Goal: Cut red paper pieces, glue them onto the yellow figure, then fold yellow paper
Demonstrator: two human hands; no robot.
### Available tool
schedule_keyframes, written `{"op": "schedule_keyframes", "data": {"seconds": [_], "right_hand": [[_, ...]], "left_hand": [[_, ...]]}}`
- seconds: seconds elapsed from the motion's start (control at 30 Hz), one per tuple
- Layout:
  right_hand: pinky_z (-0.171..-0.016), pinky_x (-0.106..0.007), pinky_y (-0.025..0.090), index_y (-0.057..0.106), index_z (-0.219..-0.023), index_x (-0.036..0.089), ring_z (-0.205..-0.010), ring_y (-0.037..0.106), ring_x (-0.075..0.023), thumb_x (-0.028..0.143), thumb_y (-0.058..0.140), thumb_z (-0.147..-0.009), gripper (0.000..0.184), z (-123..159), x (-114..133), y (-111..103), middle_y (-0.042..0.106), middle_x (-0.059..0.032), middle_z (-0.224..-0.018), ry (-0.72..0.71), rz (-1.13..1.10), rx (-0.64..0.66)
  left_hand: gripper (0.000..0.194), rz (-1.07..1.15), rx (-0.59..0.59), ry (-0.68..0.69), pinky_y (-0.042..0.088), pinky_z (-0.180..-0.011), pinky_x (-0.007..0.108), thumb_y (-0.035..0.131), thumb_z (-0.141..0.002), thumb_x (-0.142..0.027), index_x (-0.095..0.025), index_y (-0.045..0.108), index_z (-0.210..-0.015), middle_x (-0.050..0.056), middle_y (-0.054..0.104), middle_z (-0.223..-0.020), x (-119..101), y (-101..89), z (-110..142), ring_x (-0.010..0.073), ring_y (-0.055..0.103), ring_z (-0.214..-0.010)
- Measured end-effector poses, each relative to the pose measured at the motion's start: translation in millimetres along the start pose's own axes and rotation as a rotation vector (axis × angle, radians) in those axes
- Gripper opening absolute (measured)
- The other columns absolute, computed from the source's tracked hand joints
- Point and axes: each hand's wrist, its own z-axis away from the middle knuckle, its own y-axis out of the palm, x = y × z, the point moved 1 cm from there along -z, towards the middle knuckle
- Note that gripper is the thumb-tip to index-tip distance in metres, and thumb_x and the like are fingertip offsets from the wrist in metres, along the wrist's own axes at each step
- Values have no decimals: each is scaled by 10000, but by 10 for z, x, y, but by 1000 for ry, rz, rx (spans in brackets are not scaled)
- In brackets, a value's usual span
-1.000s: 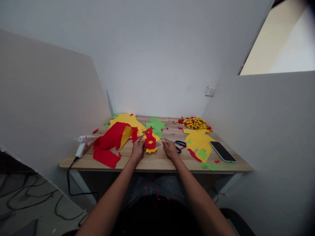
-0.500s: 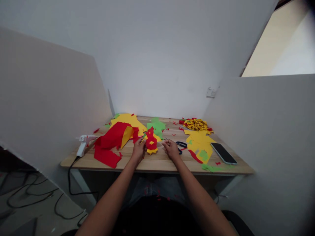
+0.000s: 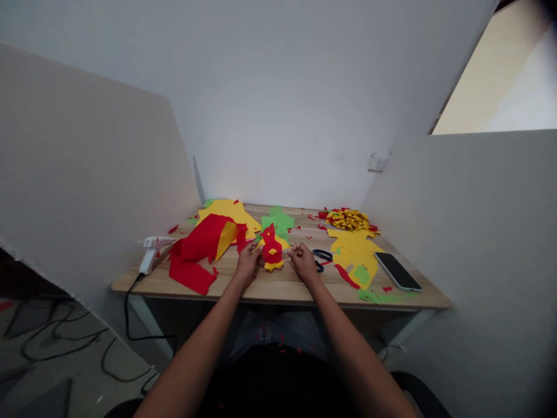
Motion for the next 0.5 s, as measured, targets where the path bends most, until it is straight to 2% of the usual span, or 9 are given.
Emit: {"op": "schedule_keyframes", "data": {"seconds": [0.07, 0.13, 0.2, 0.27, 0.4, 0.5], "right_hand": [[-452, -265, 361, 543, -718, 229, -466, 454, -142, 558, 566, -822, 346, -4, -20, 25, 535, 32, -547, 28, -47, -46], [-465, -256, 390, 558, -787, 224, -510, 500, -148, 571, 510, -853, 357, 1, -30, 58, 568, 18, -598, 42, -95, -109], [-508, -247, 435, 576, -939, 221, -587, 556, -153, 559, 567, -822, 357, 17, -24, 108, 617, 11, -688, 46, -145, -145], [-551, -256, 479, 581, -1058, 217, -642, 601, -163, 539, 642, -774, 433, 46, -6, 174, 665, -5, -760, 56, -190, -122], [-611, -309, 537, 656, -962, 194, -694, 652, -202, 524, 694, -751, 393, 113, 48, 276, 722, -51, -807, 78, -248, -5], [-644, -327, 550, 682, -897, 189, -707, 664, -211, 492, 715, -746, 340, 148, 87, 277, 731, -52, -821, 87, -269, 44]], "left_hand": [[488, 4, 9, 5, 462, -458, 203, 841, -657, -465, -172, 584, -952, -37, 625, -675, -31, 21, 21, 102, 586, -508], [540, 5, 18, 5, 481, -471, 213, 854, -607, -496, -180, 585, -952, -27, 650, -688, -61, 41, 44, 112, 606, -514], [547, 2, 32, -1, 492, -481, 218, 855, -597, -495, -183, 589, -958, -18, 667, -703, -81, 57, 63, 117, 618, -519], [545, -1, 50, -11, 496, -482, 216, 861, -589, -479, -183, 591, -959, -11, 680, -719, -90, 66, 79, 118, 623, -520], [522, -9, 97, -43, 513, -495, 223, 871, -591, -443, -182, 608, -959, 7, 709, -762, -99, 84, 112, 128, 644, -537], [505, -15, 173, -73, 573, -614, 282, 893, -582, -383, -154, 665, -971, 58, 744, -861, -107, 116, 148, 181, 706, -663]]}}
